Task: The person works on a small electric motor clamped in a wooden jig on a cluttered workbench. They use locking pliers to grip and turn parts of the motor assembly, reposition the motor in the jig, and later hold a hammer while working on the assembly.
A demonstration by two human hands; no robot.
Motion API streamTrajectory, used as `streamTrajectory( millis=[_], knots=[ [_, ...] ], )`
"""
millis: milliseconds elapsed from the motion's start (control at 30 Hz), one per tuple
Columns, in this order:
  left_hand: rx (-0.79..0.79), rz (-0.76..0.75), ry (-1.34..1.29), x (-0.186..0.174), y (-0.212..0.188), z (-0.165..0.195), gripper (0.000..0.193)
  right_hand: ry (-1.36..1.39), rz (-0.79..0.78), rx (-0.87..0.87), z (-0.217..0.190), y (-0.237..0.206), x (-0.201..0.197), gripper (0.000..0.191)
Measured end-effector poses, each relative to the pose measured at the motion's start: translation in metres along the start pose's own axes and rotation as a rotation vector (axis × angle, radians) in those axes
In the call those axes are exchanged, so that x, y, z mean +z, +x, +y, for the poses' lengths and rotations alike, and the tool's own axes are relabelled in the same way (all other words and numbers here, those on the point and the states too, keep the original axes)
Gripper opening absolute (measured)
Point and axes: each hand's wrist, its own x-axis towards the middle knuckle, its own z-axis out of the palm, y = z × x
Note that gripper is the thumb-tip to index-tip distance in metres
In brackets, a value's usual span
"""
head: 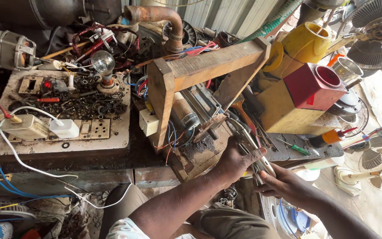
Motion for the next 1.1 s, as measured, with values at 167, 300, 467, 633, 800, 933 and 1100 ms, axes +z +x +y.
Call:
streamTrajectory(
  millis=[167,300,467,633,800,933,1100],
  knots=[
    [-0.016,-0.02,0.035,-0.004,0.004,0.006,0.047,-0.013,0.032,-0.007,0.005,0.004,-0.006,0.058],
    [-0.051,-0.009,-0.041,-0.004,0.003,0.007,0.051,-0.212,0.044,-0.118,0.007,0.005,-0.009,0.048],
    [-0.035,0.043,-0.029,0.0,0.004,0.0,0.05,-0.375,0.162,-0.235,0.0,-0.001,-0.004,0.044],
    [-0.076,0.059,-0.047,0.002,0.005,-0.002,0.053,-0.319,0.204,-0.187,-0.017,-0.009,0.006,0.036],
    [-0.119,0.056,-0.072,0.003,0.005,0.005,0.053,-0.448,0.261,-0.097,-0.031,-0.009,0.014,0.033],
    [-0.15,0.068,-0.06,0.004,0.007,0.006,0.052,-0.486,0.289,-0.041,-0.032,-0.007,0.014,0.037],
    [-0.077,0.059,-0.049,0.001,0.006,0.002,0.053,-0.426,0.313,-0.135,-0.026,-0.003,0.015,0.033]
  ],
)
